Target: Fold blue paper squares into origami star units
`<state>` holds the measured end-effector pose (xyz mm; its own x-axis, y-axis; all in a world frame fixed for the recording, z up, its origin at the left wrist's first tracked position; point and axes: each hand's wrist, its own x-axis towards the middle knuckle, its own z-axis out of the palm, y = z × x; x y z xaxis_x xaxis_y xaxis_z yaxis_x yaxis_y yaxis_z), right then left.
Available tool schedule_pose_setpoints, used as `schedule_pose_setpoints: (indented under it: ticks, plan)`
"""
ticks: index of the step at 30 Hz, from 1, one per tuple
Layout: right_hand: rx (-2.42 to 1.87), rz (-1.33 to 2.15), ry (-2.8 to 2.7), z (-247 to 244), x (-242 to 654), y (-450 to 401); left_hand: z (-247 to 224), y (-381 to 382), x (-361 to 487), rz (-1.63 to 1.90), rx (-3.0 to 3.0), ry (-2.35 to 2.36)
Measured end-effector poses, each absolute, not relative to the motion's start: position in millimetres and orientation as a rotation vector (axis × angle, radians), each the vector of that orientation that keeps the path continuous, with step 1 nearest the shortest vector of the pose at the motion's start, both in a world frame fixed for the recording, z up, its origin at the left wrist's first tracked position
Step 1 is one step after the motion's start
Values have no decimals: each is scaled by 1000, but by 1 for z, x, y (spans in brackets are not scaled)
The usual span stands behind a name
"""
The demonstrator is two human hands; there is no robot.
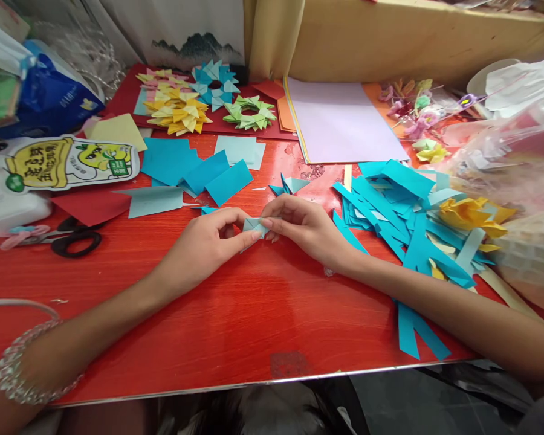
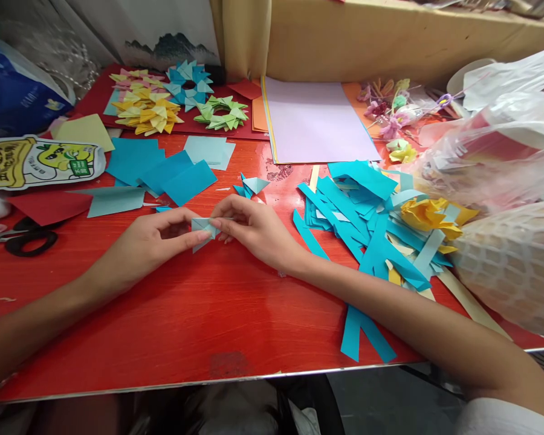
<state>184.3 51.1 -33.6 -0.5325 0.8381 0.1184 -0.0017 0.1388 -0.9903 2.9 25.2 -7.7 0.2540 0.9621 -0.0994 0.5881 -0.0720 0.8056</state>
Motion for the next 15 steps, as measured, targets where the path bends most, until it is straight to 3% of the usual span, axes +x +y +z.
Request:
schedule_pose_setpoints:
  ticks: [7, 15]
  plan:
    - [-824, 1501, -1780, -34, 185, 50, -7, 23, 5, 744, 1386, 1213]
    - [-846, 1508, -1898, -30, 187, 49, -5, 21, 6, 791, 1483, 1307]
